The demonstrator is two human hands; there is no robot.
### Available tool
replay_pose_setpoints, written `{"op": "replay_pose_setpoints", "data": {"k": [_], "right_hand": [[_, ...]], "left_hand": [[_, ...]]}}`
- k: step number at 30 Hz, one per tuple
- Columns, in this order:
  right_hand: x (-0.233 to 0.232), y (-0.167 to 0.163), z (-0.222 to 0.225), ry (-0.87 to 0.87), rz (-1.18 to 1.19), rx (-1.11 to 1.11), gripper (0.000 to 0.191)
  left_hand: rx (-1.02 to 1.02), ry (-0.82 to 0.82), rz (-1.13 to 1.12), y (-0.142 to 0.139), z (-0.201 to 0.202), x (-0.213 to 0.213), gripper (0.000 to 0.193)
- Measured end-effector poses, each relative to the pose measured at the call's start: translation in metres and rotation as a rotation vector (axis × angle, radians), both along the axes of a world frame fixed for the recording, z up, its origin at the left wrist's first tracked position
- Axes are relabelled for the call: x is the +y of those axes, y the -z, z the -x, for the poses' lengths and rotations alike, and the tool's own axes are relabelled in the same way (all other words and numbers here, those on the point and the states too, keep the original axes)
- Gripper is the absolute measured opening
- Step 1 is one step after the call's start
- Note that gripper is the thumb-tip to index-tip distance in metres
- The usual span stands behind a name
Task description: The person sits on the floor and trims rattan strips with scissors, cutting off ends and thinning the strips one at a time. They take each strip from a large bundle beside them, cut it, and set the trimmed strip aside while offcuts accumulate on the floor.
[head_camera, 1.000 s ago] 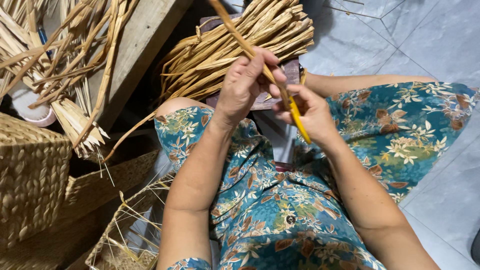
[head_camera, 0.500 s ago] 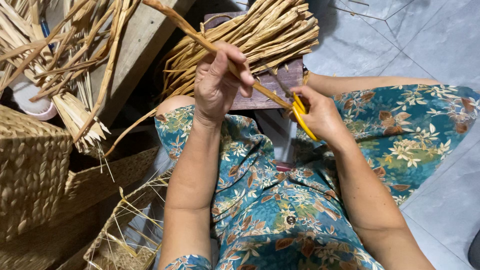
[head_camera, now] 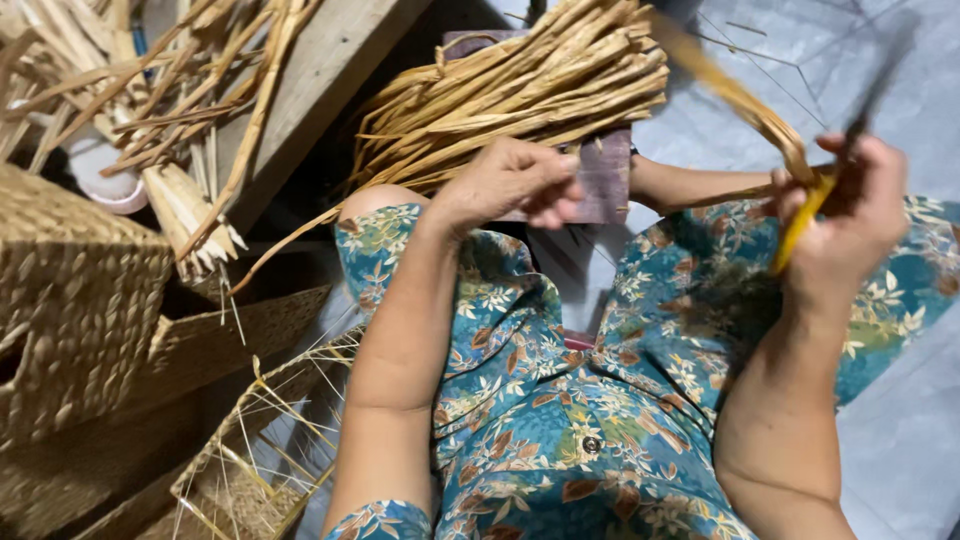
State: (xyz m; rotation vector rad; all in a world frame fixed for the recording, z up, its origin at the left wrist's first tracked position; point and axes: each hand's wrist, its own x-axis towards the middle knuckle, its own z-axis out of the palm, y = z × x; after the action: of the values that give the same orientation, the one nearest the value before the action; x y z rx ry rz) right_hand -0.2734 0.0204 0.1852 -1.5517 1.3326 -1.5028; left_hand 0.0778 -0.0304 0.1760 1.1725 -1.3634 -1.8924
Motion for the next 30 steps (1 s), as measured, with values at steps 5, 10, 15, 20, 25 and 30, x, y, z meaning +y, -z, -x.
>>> {"op": "replay_pose_setpoints", "data": {"k": [5, 10, 15, 20, 25, 30], "right_hand": [[0.012, -0.012, -0.052, -0.227, 0.153, 0.274, 0.048], [0.020, -0.017, -0.099, -0.650, 0.216, 0.501, 0.060], [0.030, -0.024, -0.123, -0.831, 0.227, 0.533, 0.058], [0.033, -0.026, -0.125, -0.962, 0.071, 0.401, 0.053], [0.025, -0.012, -0.105, -0.752, 0.022, 0.205, 0.054], [0.015, 0.005, -0.076, -0.440, -0.170, -0.100, 0.048]], "left_hand": [[0.404, -0.144, 0.008, 0.027, 0.024, -0.010, 0.045], [0.131, -0.225, -0.149, 0.068, 0.045, -0.015, 0.055], [-0.095, -0.102, 0.004, 0.103, 0.072, -0.007, 0.063], [0.398, -0.129, -0.226, 0.097, 0.074, -0.006, 0.061], [0.431, -0.601, 0.099, 0.023, 0.002, -0.029, 0.034], [0.243, -1.022, 0.669, -0.037, -0.117, -0.031, 0.012]]}}
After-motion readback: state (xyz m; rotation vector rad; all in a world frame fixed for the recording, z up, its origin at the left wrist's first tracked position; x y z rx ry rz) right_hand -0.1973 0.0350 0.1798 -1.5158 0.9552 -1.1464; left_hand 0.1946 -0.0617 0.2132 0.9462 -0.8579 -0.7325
